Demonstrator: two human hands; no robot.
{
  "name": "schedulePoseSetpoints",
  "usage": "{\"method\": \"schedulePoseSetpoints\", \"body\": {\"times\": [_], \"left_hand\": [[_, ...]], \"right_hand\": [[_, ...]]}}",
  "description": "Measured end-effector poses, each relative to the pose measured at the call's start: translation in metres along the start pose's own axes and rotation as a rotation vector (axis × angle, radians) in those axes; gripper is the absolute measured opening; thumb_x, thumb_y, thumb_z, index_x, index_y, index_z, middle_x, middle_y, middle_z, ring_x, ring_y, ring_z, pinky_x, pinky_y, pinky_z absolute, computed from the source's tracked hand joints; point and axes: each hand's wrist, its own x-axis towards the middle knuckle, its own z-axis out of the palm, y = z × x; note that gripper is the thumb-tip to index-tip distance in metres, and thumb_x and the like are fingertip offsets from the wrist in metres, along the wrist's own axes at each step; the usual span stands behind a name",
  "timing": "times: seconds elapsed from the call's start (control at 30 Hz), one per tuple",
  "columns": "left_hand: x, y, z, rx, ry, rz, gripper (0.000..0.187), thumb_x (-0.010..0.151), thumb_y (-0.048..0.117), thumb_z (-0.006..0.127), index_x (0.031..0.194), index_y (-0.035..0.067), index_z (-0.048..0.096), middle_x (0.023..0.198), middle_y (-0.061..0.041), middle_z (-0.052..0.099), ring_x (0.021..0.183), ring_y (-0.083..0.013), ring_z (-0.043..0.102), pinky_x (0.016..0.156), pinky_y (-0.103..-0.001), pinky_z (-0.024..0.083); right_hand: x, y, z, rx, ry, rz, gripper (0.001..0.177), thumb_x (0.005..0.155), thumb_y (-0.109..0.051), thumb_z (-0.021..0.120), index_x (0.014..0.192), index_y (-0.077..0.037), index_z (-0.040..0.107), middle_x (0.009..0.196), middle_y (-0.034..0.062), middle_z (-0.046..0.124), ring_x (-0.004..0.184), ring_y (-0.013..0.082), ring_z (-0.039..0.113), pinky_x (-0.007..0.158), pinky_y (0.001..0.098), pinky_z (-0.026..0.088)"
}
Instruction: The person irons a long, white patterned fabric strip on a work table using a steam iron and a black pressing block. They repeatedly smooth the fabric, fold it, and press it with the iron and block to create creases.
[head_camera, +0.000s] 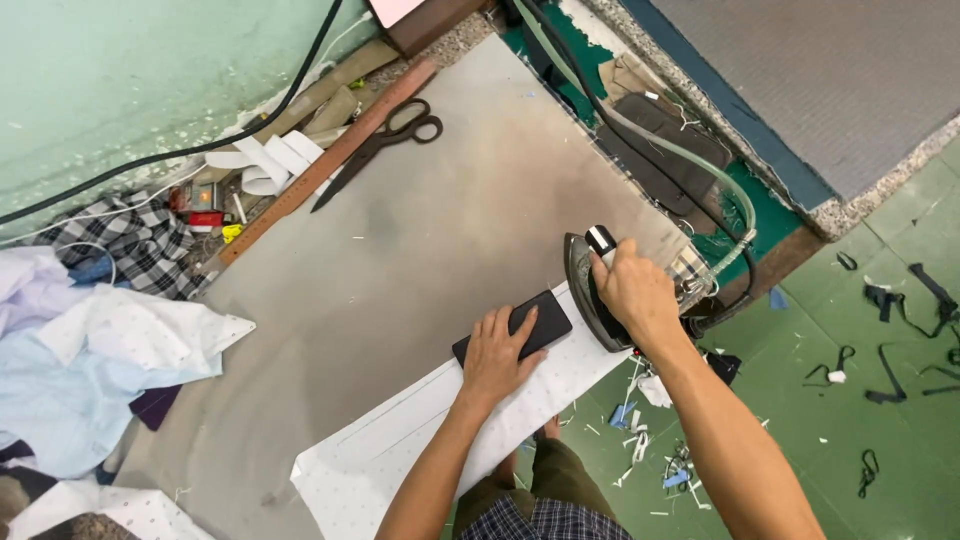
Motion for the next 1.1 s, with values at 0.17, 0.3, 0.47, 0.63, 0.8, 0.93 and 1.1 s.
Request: {"method": "schedulePoseSetpoints", "body": {"times": [0.17, 0.3, 0.47, 0.63, 0.8, 0.93, 1.1], "left_hand": [[0.001, 0.001, -0.007, -0.045, -0.019, 0.002, 0.066, 0.088, 0.045, 0.076, 0.145, 0.016, 0.06, 0.125, -0.022, 0.058, 0.118, -0.0364, 0.052, 0.088, -0.043, 0.043], [0.003, 0.001, -0.007, -0.058, -0.022, 0.005, 0.064, 0.089, 0.045, 0.075, 0.144, 0.015, 0.061, 0.125, -0.022, 0.058, 0.118, -0.0372, 0.052, 0.087, -0.044, 0.043], [0.001, 0.0, -0.005, -0.05, -0.008, 0.007, 0.065, 0.09, 0.046, 0.073, 0.147, 0.017, 0.059, 0.126, -0.022, 0.057, 0.118, -0.0366, 0.052, 0.086, -0.043, 0.042], [-0.001, -0.001, 0.002, -0.034, 0.03, 0.016, 0.067, 0.089, 0.047, 0.074, 0.147, 0.017, 0.058, 0.125, -0.022, 0.058, 0.117, -0.037, 0.052, 0.089, -0.044, 0.042], [-0.002, -0.003, 0.008, -0.01, 0.025, 0.007, 0.07, 0.089, 0.053, 0.072, 0.149, 0.021, 0.056, 0.128, -0.021, 0.056, 0.12, -0.0364, 0.052, 0.09, -0.044, 0.042], [-0.001, -0.004, 0.011, 0.0, 0.032, -0.032, 0.071, 0.088, 0.051, 0.073, 0.15, 0.023, 0.054, 0.128, -0.019, 0.056, 0.122, -0.0352, 0.051, 0.091, -0.043, 0.043], [-0.007, 0.003, 0.005, 0.004, 0.052, -0.096, 0.066, 0.083, 0.037, 0.083, 0.144, 0.023, 0.06, 0.129, -0.018, 0.059, 0.121, -0.0344, 0.055, 0.093, -0.044, 0.045]], "right_hand": [[0.014, 0.006, 0.003, -0.028, 0.006, 0.016, 0.051, 0.104, -0.056, 0.043, 0.103, -0.006, 0.049, 0.088, 0.0295, 0.072, 0.088, 0.0498, 0.074, 0.078, 0.0587, 0.059], [0.024, 0.007, -0.003, -0.023, 0.004, 0.017, 0.052, 0.104, -0.056, 0.043, 0.104, -0.005, 0.051, 0.09, 0.03, 0.073, 0.091, 0.0498, 0.074, 0.08, 0.0598, 0.058], [0.028, 0.009, -0.009, -0.077, 0.025, -0.026, 0.052, 0.104, -0.058, 0.041, 0.103, -0.006, 0.051, 0.089, 0.0278, 0.073, 0.09, 0.048, 0.075, 0.081, 0.0569, 0.059], [0.032, 0.011, -0.018, -0.095, 0.01, -0.066, 0.052, 0.105, -0.056, 0.042, 0.104, -0.005, 0.053, 0.092, 0.029, 0.073, 0.093, 0.0478, 0.075, 0.084, 0.0562, 0.059], [0.045, 0.024, -0.017, -0.161, -0.027, -0.163, 0.053, 0.105, -0.059, 0.039, 0.104, -0.008, 0.053, 0.088, 0.0253, 0.073, 0.088, 0.045, 0.076, 0.08, 0.0532, 0.06], [0.049, 0.027, -0.03, -0.206, -0.05, -0.273, 0.051, 0.104, -0.058, 0.041, 0.104, -0.008, 0.053, 0.089, 0.0262, 0.074, 0.089, 0.0442, 0.077, 0.08, 0.0526, 0.06], [0.042, 0.025, -0.057, -0.328, -0.309, -0.541, 0.05, 0.103, -0.056, 0.04, 0.109, -0.008, 0.056, 0.095, 0.0282, 0.075, 0.096, 0.0443, 0.077, 0.084, 0.0549, 0.06]]}}
